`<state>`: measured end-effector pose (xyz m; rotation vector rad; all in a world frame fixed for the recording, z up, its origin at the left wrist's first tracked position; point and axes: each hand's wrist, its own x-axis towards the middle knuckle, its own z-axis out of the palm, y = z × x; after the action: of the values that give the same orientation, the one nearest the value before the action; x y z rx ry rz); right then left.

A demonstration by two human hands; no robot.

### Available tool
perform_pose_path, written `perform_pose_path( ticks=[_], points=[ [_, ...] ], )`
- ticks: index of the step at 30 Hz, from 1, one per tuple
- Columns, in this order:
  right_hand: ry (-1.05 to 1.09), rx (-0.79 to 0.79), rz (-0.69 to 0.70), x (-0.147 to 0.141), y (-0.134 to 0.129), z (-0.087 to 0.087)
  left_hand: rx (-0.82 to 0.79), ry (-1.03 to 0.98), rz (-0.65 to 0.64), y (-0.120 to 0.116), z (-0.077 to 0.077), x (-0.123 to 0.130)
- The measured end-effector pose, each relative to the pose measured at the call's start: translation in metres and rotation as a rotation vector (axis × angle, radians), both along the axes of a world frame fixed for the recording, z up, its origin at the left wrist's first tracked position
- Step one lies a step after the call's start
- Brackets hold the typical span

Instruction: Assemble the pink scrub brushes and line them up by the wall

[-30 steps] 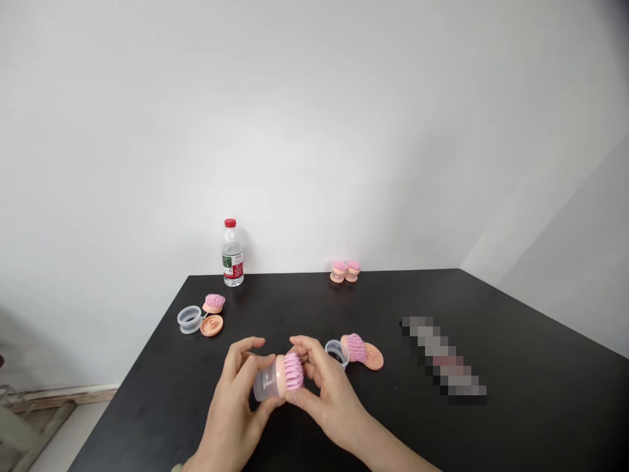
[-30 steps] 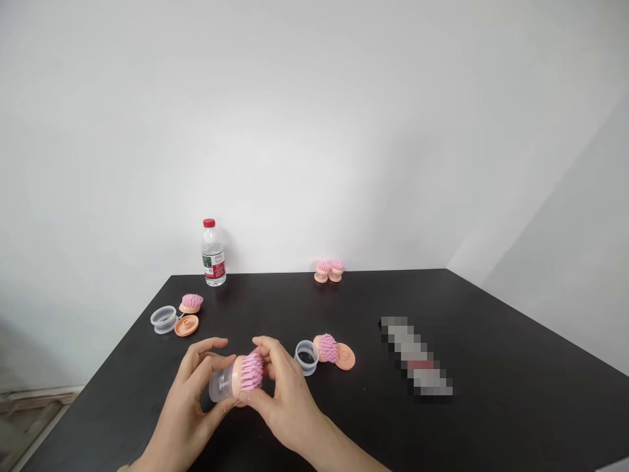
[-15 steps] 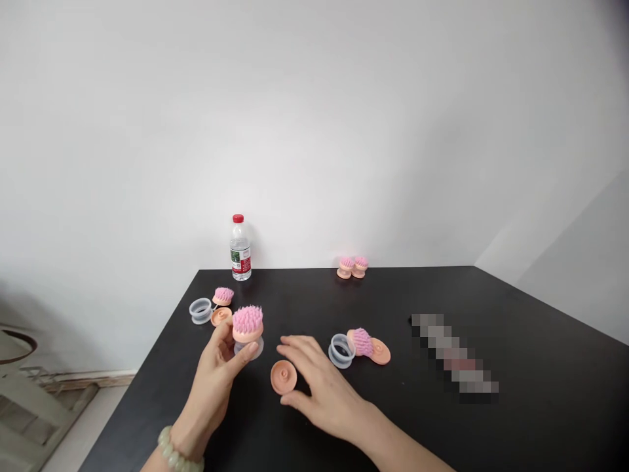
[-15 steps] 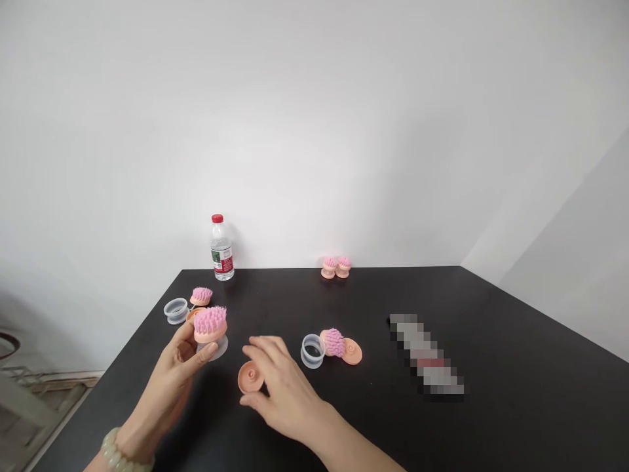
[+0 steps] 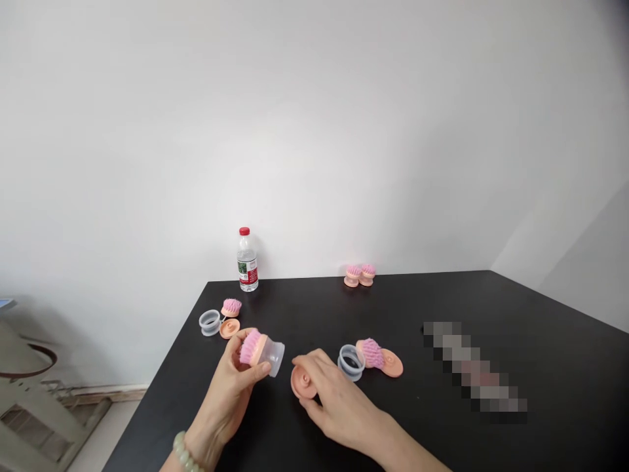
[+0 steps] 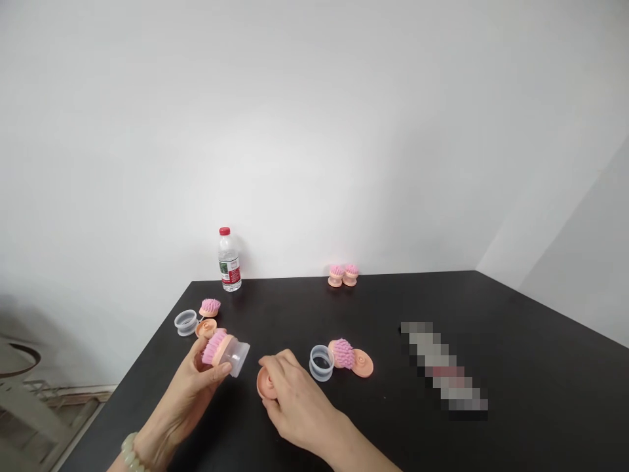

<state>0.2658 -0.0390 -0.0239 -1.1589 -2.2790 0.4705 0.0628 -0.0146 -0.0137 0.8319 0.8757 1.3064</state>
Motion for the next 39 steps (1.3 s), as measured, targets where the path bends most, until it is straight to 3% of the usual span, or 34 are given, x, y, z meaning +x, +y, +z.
perform_pose_path(
  ticks=[7,20,28,31,39],
  points=[
    [0.129,-0.02,-0.019,0.001,-0.005,0.004,0.024,0.077,-0.155,-0.006,-0.009,0.008],
    [0.562,-0.072,-0.188,-0.006,-0.001,-0.01,0.007,0.042,-0.197,-0.011,-0.006,0.012],
    [0.469,0.202,-0.121,-0.002,-0.004,-0.011,0.032,0.037,-0.17,-0.014,-0.003,0.014],
    [0.456,0.225,-0.109,-0.001,-0.005,-0.006,0.048,0.066,-0.138,-0.015,-0.004,0.014],
    [0.449,0.323,-0.051,-0.002,-0.002,-0.005,0.059,0.08,-0.198,-0.016,-0.006,0.015]
  ],
)
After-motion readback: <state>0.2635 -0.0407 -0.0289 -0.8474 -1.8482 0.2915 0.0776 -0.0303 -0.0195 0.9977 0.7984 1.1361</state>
